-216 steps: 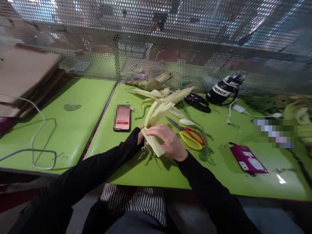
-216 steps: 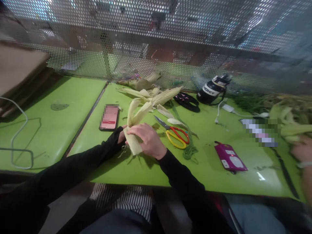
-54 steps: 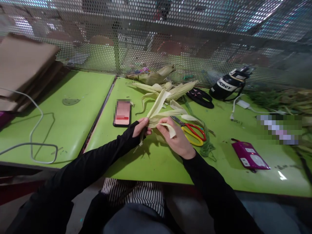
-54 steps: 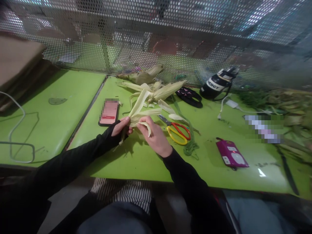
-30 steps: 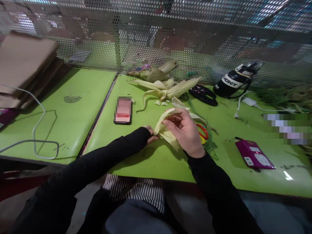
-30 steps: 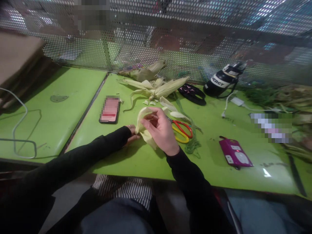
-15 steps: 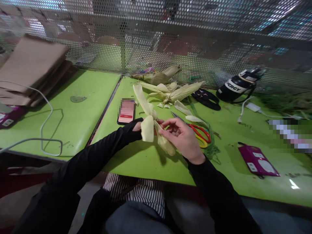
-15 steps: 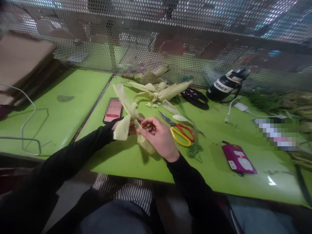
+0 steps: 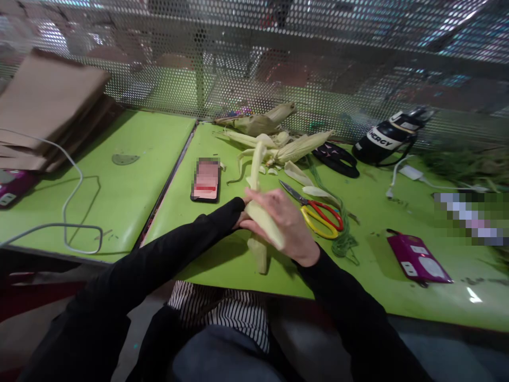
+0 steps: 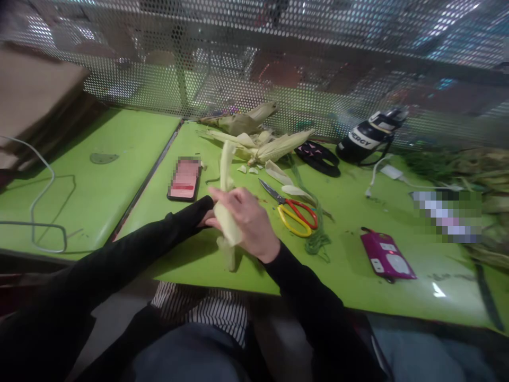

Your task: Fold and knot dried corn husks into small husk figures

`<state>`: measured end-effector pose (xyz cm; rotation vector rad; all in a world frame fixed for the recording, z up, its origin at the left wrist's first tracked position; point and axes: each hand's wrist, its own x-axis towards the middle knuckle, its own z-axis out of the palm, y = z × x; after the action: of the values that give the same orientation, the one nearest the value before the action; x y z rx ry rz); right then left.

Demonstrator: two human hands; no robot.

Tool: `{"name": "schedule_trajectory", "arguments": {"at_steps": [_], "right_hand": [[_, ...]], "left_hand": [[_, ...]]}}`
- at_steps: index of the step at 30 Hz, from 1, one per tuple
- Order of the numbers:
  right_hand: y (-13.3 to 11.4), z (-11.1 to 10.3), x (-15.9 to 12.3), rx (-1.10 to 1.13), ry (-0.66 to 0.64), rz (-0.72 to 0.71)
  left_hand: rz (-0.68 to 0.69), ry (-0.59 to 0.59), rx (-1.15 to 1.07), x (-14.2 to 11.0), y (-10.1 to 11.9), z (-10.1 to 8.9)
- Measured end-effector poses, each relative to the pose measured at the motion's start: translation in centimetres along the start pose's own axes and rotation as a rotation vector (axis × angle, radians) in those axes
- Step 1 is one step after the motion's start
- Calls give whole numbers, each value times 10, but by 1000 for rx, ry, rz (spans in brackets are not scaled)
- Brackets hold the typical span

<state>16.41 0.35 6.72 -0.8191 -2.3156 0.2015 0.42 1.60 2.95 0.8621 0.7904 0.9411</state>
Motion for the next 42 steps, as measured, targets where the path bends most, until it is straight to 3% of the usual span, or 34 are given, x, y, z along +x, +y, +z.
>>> {"name": "schedule_trajectory", "arguments": {"at_steps": [2,6,11,17,22,28,34,42], "right_hand": [[1,-2,0,57,-3,-31],[9,-8,-1,160,60,87],[20,-12,-1,165,-9,159],[23,-10,-1,221,-43,211],[28,-6,-3,275,-29,247],[30,0,-7,455,-44,422],[31,1,-8,385,41,419],[25,-2,-4,184,-43,256]], "left_hand": [[2,0,13,-1,0,5],[-29,-65,-54,-1,5,6],[-90,-136,-76,0,9,-1],[-70,-82,-138,4,6,0],[-134,-28,-212,5,10,-2],[-136,-177,-146,1,12,-9],[-76,-50,-132,3,8,-12],[-55,-110,0,3,9,-13]]}}
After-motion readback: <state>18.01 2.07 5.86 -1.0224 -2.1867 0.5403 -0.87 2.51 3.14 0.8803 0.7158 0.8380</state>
